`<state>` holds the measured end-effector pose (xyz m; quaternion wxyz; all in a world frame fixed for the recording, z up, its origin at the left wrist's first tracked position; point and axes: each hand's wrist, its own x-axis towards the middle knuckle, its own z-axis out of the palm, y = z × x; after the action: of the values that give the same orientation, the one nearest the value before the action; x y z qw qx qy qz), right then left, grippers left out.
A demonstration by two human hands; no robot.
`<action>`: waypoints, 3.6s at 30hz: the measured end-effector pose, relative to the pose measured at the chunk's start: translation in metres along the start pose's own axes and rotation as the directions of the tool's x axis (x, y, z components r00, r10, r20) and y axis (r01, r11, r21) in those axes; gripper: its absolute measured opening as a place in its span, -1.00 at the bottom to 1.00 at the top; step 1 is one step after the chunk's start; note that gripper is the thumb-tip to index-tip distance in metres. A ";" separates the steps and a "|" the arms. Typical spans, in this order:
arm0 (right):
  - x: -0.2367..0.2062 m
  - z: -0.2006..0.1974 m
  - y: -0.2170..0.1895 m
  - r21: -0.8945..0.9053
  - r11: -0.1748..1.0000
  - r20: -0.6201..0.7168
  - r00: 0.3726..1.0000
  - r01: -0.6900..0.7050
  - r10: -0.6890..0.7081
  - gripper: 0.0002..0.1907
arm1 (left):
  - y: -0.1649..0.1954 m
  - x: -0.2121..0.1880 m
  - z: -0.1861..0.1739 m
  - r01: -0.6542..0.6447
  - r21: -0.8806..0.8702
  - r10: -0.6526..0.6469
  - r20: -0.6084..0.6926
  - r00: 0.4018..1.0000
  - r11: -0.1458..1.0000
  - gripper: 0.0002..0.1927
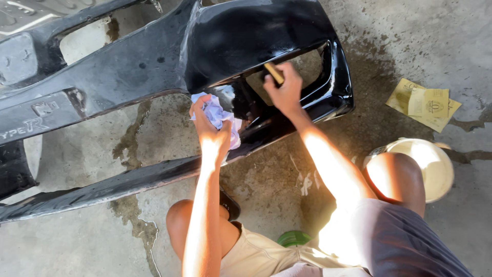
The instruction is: The person sits on the floor with a black car bumper across their lap and wetsands its surface using a sanding block, moving it repeatedly over the glossy areas. They hold a cloth in the other hand, wiping the bumper between sanding passes and repositioning the block as they work around the grille opening.
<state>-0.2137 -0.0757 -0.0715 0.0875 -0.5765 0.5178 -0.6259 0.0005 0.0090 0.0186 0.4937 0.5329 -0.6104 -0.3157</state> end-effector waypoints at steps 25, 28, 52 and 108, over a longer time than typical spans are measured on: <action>-0.009 0.016 -0.019 0.038 0.962 0.081 0.959 0.270 -0.272 -0.72 | -0.003 -0.001 0.001 -0.060 0.060 0.059 0.018 0.998 0.996 -0.30; 0.005 0.000 -0.002 -0.037 0.963 0.065 0.963 0.266 -0.263 -0.70 | -0.005 0.001 0.000 -0.076 0.075 0.074 0.031 0.997 0.994 -0.29; 0.001 0.012 -0.040 -0.035 0.846 0.419 0.776 0.532 -0.471 -0.42 | -0.012 -0.005 0.009 -0.046 0.034 0.045 0.029 0.999 0.998 -0.22; -0.025 -0.144 -0.070 0.444 0.839 0.521 0.852 -0.316 0.045 -0.68 | 0.050 -0.056 0.062 -0.187 -0.104 0.212 0.336 0.918 0.977 -0.30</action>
<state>-0.2882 0.0523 -0.0062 0.4271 -0.6181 0.3458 -0.5621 -0.0778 0.0661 0.0301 0.4270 0.3867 -0.7272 -0.3733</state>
